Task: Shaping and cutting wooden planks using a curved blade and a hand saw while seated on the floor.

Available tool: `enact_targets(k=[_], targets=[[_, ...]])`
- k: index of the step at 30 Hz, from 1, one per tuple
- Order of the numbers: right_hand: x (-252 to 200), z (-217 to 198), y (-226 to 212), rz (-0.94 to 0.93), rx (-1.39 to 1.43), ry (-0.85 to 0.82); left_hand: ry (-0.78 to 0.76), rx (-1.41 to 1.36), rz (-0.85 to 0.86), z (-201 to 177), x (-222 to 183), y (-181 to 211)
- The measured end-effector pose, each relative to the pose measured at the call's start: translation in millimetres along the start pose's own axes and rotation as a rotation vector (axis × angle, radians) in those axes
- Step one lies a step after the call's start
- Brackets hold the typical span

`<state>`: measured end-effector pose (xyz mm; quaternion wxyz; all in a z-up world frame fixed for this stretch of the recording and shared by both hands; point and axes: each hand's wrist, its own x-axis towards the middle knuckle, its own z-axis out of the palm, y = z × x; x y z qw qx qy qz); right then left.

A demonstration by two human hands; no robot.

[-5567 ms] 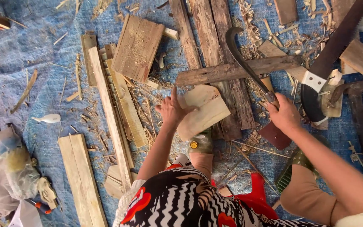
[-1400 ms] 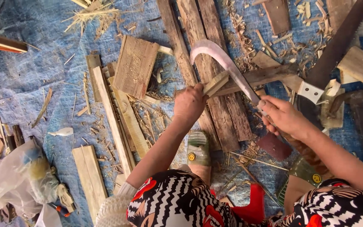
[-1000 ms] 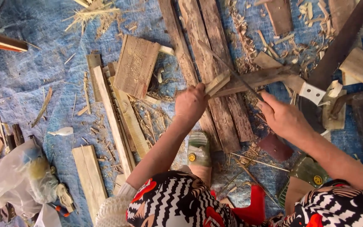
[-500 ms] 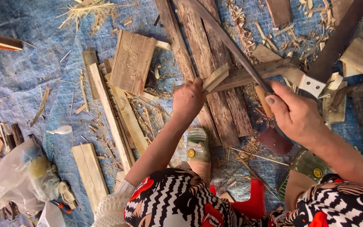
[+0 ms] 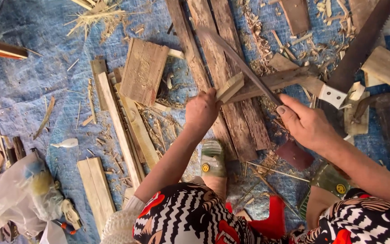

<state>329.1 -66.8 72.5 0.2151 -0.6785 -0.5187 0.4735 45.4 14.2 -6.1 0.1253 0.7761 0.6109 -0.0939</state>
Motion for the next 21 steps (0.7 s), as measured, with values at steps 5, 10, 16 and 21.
enact_targets(k=[5, 10, 16, 21], targets=[[-14, -7, -18, -0.246, -0.085, 0.16, 0.038, -0.013, 0.002, 1, -3, -1], [1, 16, 20, 0.08, -0.335, -0.087, 0.069, 0.082, 0.018, -10, -7, 2], [-10, 0, -9, -0.193, -0.037, 0.069, 0.061, -0.004, -0.003, 1, -6, 1], [-2, 7, -3, -0.257, -0.167, 0.059, 0.01, -0.052, 0.004, -4, -5, 2]])
